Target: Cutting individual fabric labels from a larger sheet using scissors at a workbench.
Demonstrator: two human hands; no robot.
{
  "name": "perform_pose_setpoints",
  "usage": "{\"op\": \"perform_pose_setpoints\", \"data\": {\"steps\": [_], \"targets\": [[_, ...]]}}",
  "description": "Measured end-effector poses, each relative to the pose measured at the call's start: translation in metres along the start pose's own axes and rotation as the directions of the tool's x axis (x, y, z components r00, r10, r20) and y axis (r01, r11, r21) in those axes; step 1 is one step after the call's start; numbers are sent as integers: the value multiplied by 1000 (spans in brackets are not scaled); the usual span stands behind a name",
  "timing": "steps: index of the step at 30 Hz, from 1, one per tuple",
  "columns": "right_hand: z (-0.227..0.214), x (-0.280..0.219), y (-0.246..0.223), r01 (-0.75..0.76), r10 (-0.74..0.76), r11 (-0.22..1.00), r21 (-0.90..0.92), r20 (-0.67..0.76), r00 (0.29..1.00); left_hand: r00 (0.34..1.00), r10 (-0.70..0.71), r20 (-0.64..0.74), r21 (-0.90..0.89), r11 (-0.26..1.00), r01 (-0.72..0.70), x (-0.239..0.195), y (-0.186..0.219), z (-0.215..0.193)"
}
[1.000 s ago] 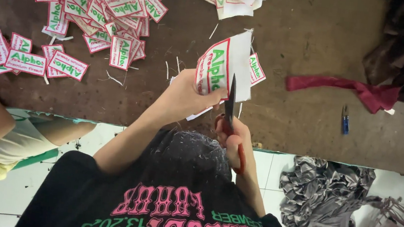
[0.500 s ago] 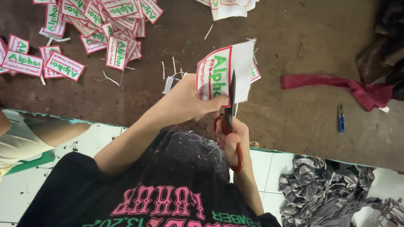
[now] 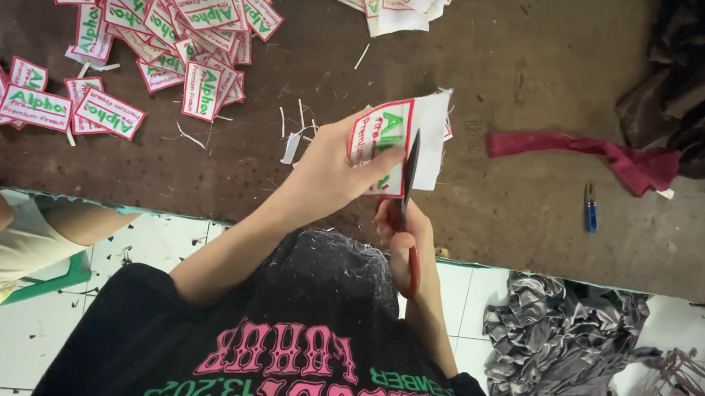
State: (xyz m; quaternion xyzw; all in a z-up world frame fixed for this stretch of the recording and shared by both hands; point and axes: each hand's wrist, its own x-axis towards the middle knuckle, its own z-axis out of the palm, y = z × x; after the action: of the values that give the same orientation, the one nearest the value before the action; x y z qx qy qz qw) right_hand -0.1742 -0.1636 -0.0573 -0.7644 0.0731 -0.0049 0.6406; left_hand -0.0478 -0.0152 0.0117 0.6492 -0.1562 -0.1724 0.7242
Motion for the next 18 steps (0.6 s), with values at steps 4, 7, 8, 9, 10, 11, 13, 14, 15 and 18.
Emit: {"op": "perform_pose_setpoints", "data": {"steps": [4,7,8,9,10,11,13,14,15,18], "targets": [[4,6,-5,3,-3,999,44,-5,1000,1000,-16,-20,-26,1000,15,0,6,2],[4,6,-1,38,-38,999,-4,-24,999,999,-29,-33,-52,998,28,-1,1,2],[4,5,-1,16,-17,1000,-19,-44,999,999,-29,-34,-59,998,27,-1,-1,2],[3,5,0,-4,2,999,-35,-64,998,999,-27,-36,-66,998,24,-1,-2,2],[4,5,-1,-2,0,999,-36,-63,998,999,-25,-37,-67,998,22,-1,-3,2],[5,5,-1,8,-8,1000,7,-43,999,999,-43,-21,-71,997,42,-2,-3,2],[7,4,3,18,-17,999,50,-24,1000,998,-60,-3,-75,995,60,-4,-3,4],[7,4,9,26,-22,995,100,-38,999,996,-83,9,-78,993,84,-6,-2,7],[8,4,14,34,-26,988,150,-52,998,994,-107,21,-80,991,108,-7,0,9],[8,7,-1,64,-62,997,36,-52,997,993,-119,24,-87,989,121,-6,-2,8]]}}
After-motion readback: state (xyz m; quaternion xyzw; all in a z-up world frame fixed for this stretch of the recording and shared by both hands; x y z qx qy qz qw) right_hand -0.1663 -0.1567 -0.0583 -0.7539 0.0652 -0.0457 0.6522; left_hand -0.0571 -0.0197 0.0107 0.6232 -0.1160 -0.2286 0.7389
